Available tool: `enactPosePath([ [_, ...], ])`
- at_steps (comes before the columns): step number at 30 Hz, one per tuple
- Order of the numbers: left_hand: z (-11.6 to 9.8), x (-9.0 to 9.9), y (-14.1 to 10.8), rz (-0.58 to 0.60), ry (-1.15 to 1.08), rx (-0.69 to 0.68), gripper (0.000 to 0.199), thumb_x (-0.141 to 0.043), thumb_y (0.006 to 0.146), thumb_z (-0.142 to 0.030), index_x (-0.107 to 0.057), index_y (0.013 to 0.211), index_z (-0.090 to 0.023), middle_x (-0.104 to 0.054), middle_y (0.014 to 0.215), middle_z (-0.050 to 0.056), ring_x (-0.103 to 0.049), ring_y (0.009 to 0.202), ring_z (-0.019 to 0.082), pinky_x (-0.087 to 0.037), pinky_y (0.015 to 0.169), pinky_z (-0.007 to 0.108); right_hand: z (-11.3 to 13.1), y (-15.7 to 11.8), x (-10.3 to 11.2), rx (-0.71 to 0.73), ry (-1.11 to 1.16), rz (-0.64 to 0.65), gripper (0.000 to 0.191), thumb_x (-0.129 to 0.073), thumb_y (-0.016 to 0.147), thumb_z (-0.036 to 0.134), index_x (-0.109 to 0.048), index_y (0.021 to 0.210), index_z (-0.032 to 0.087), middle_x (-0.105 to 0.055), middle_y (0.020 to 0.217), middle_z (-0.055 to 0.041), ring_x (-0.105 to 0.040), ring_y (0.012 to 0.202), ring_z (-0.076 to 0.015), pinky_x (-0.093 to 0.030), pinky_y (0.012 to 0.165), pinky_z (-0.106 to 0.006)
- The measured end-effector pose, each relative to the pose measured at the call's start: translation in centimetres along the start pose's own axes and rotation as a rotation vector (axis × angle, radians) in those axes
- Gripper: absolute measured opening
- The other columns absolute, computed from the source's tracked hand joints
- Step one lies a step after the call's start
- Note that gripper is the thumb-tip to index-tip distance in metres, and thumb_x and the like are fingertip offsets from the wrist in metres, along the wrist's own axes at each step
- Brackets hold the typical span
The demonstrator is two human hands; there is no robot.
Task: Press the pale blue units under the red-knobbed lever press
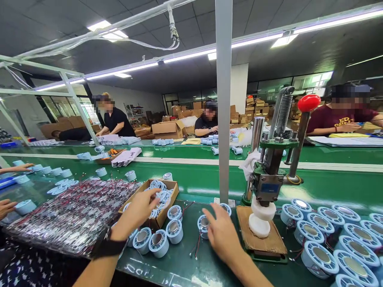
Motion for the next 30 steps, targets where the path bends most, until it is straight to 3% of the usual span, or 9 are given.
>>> enactPosePath([
  [5, -6.4, -5.4, -6.2, 0.181, -0.222, -0.208, 0.031, -0.045, 0.09, -0.021, -0.066, 0.112, -0.029, -0.071, 0.109, -0.002, -0.064, 0.102, 0.017, -0.046, 0.09, 0.024, 1.8, -4.2, -1.4, 0.109, 0.025, 0.074, 0.041, -0.052, 0.088, 0.016, -0.064, 0.127, 0.021, -0.05, 0.143, -0.0075, -0.046, 0.135, -0.0286, -0.047, 0.108, -0.045],
  [9, -10.9, -11.8, -7.5, 0.205, -0.382, -0.288, 0.036, -0.041, 0.089, -0.013, -0.069, 0.106, -0.029, -0.069, 0.103, 0.002, -0.062, 0.1, 0.02, -0.047, 0.091, 0.03, -2.3, -10.4, 0.3, 0.121, 0.114, -0.076, 0.026, -0.048, 0.09, 0.017, -0.071, 0.1, 0.022, -0.061, 0.13, -0.0051, -0.054, 0.126, -0.0256, -0.052, 0.101, -0.042],
  [11, -12.0, -14.1, -7.1, 0.152, -0.392, -0.268, 0.042, -0.035, 0.092, -0.012, -0.068, 0.113, -0.03, -0.065, 0.115, 0.005, -0.058, 0.108, 0.022, -0.046, 0.095, 0.036, -4.4, -13.0, 1.5, 0.095, 0.187, -0.159, 0.022, -0.048, 0.089, 0.017, -0.07, 0.089, 0.023, -0.066, 0.121, -0.005, -0.06, 0.119, -0.0233, -0.053, 0.099, -0.037],
  [15, -12.4, -16.8, -6.9, 0.068, -0.418, -0.188, 0.043, -0.036, 0.096, -0.021, -0.056, 0.133, -0.028, -0.047, 0.144, 0.008, -0.042, 0.132, 0.026, -0.035, 0.111, 0.047, -6.7, -15.4, 3.2, -0.034, 0.271, -0.287, 0.022, -0.052, 0.087, 0.022, -0.069, 0.101, 0.024, -0.065, 0.122, -0.0077, -0.064, 0.113, -0.0228, -0.055, 0.093, -0.03],
  [19, -12.0, -17.7, -7.5, -0.037, -0.447, 0.011, 0.06, -0.069, 0.079, -0.03, -0.053, 0.137, -0.022, -0.05, 0.142, 0.011, -0.038, 0.135, 0.033, -0.031, 0.114, 0.054, -7.3, -15.4, 3.7, -0.02, 0.207, -0.239, 0.045, -0.062, 0.08, 0.023, -0.059, 0.124, 0.02, -0.062, 0.127, -0.0101, -0.063, 0.115, -0.0241, -0.054, 0.095, -0.027],
  [21, -12.4, -17.5, -7.5, -0.067, -0.488, 0.055, 0.055, -0.071, 0.074, -0.025, -0.06, 0.128, -0.022, -0.056, 0.135, 0.009, -0.041, 0.131, 0.034, -0.033, 0.112, 0.054, -7.1, -15.3, 3.3, 0.009, 0.172, -0.189, 0.05, -0.065, 0.078, 0.022, -0.056, 0.127, 0.019, -0.064, 0.124, -0.0085, -0.066, 0.111, -0.0224, -0.055, 0.095, -0.025],
  [24, -13.6, -16.6, -7.4, -0.044, -0.587, 0.082, 0.043, -0.065, 0.079, -0.027, -0.063, 0.122, -0.023, -0.064, 0.124, 0.007, -0.053, 0.12, 0.03, -0.041, 0.106, 0.05, -6.4, -15.3, 2.2, -0.133, 0.184, -0.199, 0.055, -0.058, 0.082, 0.024, -0.046, 0.135, 0.018, -0.063, 0.126, -0.0064, -0.065, 0.113, -0.02, -0.053, 0.096, -0.024],
  [26, -14.9, -16.0, -7.7, 0.052, -0.709, 0.062, 0.054, -0.065, 0.077, -0.027, -0.056, 0.13, -0.025, -0.064, 0.126, 0.006, -0.058, 0.115, 0.027, -0.045, 0.104, 0.045, -5.4, -15.0, 1.2, -0.234, 0.246, -0.209, 0.06, -0.051, 0.083, 0.023, -0.037, 0.141, 0.019, -0.062, 0.129, -0.0045, -0.063, 0.116, -0.018, -0.052, 0.098, -0.024],
  [30, -18.3, -14.6, -9.0, 0.172, -0.753, -0.176, 0.077, -0.064, 0.063, -0.014, -0.051, 0.138, -0.027, -0.06, 0.135, 0.005, -0.053, 0.123, 0.028, -0.041, 0.111, 0.046, -3.8, -14.0, 0.5, -0.306, 0.375, -0.228, 0.072, -0.043, 0.084, 0.023, -0.02, 0.152, 0.02, -0.062, 0.129, -0.0024, -0.065, 0.113, -0.016, -0.054, 0.092, -0.021],
])
Point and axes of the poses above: each hand's wrist, its own y-axis towards the middle knuckle, its own x-axis out of the back of the hand, z = x × y, the point moved 4 cm from there along y, towards the middle knuckle
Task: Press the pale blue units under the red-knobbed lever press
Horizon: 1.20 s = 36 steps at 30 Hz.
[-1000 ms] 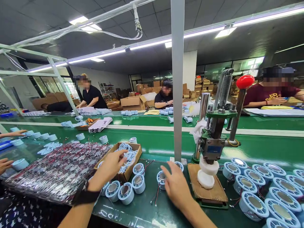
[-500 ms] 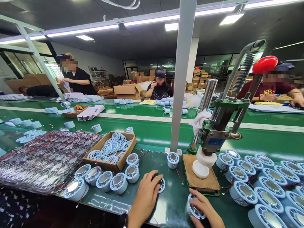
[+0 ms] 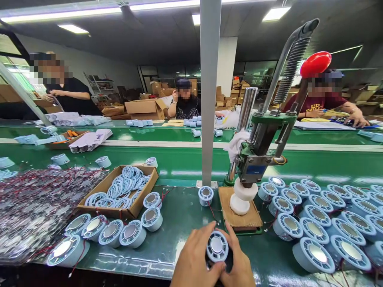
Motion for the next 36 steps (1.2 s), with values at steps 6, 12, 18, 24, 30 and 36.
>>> enactPosePath([
  [6, -0.1, -1.5, -0.3, -0.056, 0.046, -0.057, 0.075, -0.059, 0.067, -0.014, -0.048, 0.141, -0.025, -0.059, 0.132, 0.007, -0.052, 0.125, 0.029, -0.044, 0.109, 0.047, -0.8, -0.2, -0.6, -0.012, 0.047, 0.002, 0.077, -0.048, 0.085, 0.027, -0.015, 0.155, 0.022, -0.062, 0.13, -0.0018, -0.065, 0.113, -0.0167, -0.055, 0.092, -0.022],
  [12, 3.7, -4.7, -0.6, -0.137, -0.023, -0.073, 0.064, -0.055, 0.08, -0.027, -0.046, 0.142, -0.017, -0.053, 0.142, 0.012, -0.049, 0.132, 0.029, -0.043, 0.111, 0.046, 2.1, 2.4, 2.9, 0.213, -0.278, 0.292, 0.061, -0.055, 0.072, 0.019, -0.056, 0.133, 0.017, -0.061, 0.13, -0.0103, -0.066, 0.11, -0.0248, -0.06, 0.086, -0.029],
  [18, 1.0, -2.0, 2.1, -0.115, -0.112, 0.082, 0.055, -0.064, 0.068, -0.027, -0.062, 0.123, -0.024, -0.07, 0.117, 0.005, -0.064, 0.108, 0.03, -0.047, 0.099, 0.044, 17.3, 18.5, 21.5, 0.634, -0.545, -0.276, 0.038, -0.058, 0.086, 0.025, -0.061, 0.124, 0.018, -0.062, 0.124, -0.0087, -0.056, 0.12, -0.0247, -0.043, 0.109, -0.044],
  [24, -5.1, -0.8, 9.1, -0.045, -0.307, -0.067, 0.049, -0.07, 0.065, -0.026, -0.065, 0.114, -0.019, -0.073, 0.103, 0.004, -0.066, 0.094, 0.025, -0.049, 0.087, 0.035, 18.3, 34.4, 27.7, 0.343, -0.087, -0.415, 0.039, -0.031, 0.096, 0.017, -0.065, 0.104, 0.0, -0.067, 0.084, -0.0055, -0.056, 0.055, 0.0021, -0.036, 0.057, -0.016],
  [30, -5.7, -2.6, 12.5, -0.076, -0.464, -0.141, 0.053, -0.076, 0.062, -0.026, -0.065, 0.113, -0.016, -0.07, 0.111, 0.008, -0.063, 0.1, 0.026, -0.047, 0.092, 0.036, 16.7, 35.3, 26.3, 0.407, 0.086, -0.398, 0.031, -0.036, 0.092, 0.01, -0.063, 0.08, 0.006, -0.058, 0.062, 0.0009, -0.05, 0.037, 0.0, -0.029, 0.038, -0.013],
  [36, -4.5, -3.3, 12.2, -0.097, -0.665, -0.181, 0.068, -0.078, 0.064, -0.037, -0.056, 0.123, -0.012, -0.068, 0.116, 0.013, -0.063, 0.105, 0.026, -0.048, 0.095, 0.037, 16.6, 35.5, 26.2, 0.429, 0.153, -0.444, 0.029, -0.036, 0.091, 0.01, -0.062, 0.079, 0.008, -0.056, 0.063, 0.002, -0.05, 0.036, -0.0006, -0.032, 0.037, -0.013],
])
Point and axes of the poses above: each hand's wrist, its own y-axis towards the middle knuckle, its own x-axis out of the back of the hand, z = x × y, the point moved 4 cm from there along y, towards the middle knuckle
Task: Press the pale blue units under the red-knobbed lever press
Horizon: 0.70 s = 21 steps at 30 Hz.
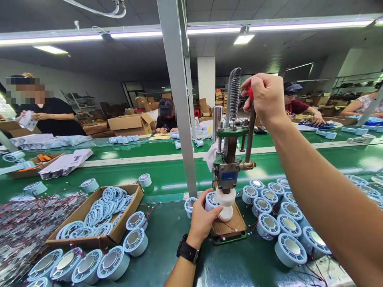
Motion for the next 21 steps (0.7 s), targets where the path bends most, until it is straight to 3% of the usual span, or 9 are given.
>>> enactPosePath([
  [4, 1.3, -1.7, 0.2, 0.03, -0.087, -0.031, 0.075, -0.077, 0.063, -0.041, -0.053, 0.128, -0.013, -0.065, 0.125, 0.014, -0.062, 0.111, 0.027, -0.047, 0.099, 0.037, 0.0, -0.1, 0.0, 0.009, 0.007, 0.013, 0.03, -0.035, 0.093, 0.012, -0.062, 0.08, 0.005, -0.056, 0.064, 0.0032, -0.049, 0.036, 0.0017, -0.028, 0.039, -0.013],
  [8, 1.6, -3.2, 0.9, 0.072, -0.045, -0.062, 0.06, -0.077, 0.065, -0.03, -0.06, 0.121, -0.014, -0.069, 0.117, 0.01, -0.062, 0.107, 0.026, -0.046, 0.099, 0.037, 0.2, -0.4, 0.3, -0.002, -0.006, 0.018, 0.032, -0.035, 0.094, 0.014, -0.062, 0.081, 0.004, -0.056, 0.064, 0.0035, -0.048, 0.037, 0.0033, -0.025, 0.042, -0.014],
  [13, 1.3, -2.5, 1.0, 0.126, 0.069, -0.079, 0.047, -0.075, 0.071, -0.027, -0.064, 0.116, -0.017, -0.07, 0.111, 0.006, -0.062, 0.1, 0.023, -0.047, 0.094, 0.035, -0.2, 0.0, -0.5, -0.063, -0.041, 0.012, 0.032, -0.034, 0.097, 0.015, -0.062, 0.084, 0.004, -0.058, 0.067, 0.0029, -0.046, 0.037, 0.0051, -0.024, 0.042, -0.013],
  [17, 1.3, -2.1, 0.4, 0.154, 0.125, -0.066, 0.052, -0.072, 0.076, -0.031, -0.059, 0.124, -0.018, -0.067, 0.12, 0.007, -0.061, 0.109, 0.025, -0.045, 0.099, 0.035, 0.7, 0.2, 0.3, -0.117, -0.066, 0.016, 0.034, -0.031, 0.097, 0.015, -0.063, 0.094, 0.003, -0.063, 0.074, -0.0005, -0.051, 0.048, 0.0047, -0.03, 0.049, -0.01],
  [19, 1.4, -2.1, 0.2, 0.147, 0.145, -0.059, 0.065, -0.072, 0.075, -0.028, -0.049, 0.135, -0.019, -0.06, 0.133, 0.009, -0.055, 0.121, 0.026, -0.04, 0.106, 0.037, 2.6, -2.0, 2.3, -0.094, -0.094, -0.006, 0.035, -0.031, 0.097, 0.017, -0.065, 0.099, 0.006, -0.066, 0.08, -0.0026, -0.056, 0.057, 0.0017, -0.036, 0.054, -0.012],
  [21, 1.5, -2.3, 0.0, 0.123, 0.17, -0.052, 0.076, -0.071, 0.074, -0.022, -0.039, 0.143, -0.021, -0.052, 0.144, 0.009, -0.048, 0.13, 0.026, -0.035, 0.111, 0.039, 5.2, -7.0, 5.0, -0.029, -0.178, -0.096, 0.035, -0.035, 0.096, 0.022, -0.068, 0.103, 0.015, -0.068, 0.086, -0.003, -0.062, 0.065, -0.0048, -0.044, 0.057, -0.018],
])
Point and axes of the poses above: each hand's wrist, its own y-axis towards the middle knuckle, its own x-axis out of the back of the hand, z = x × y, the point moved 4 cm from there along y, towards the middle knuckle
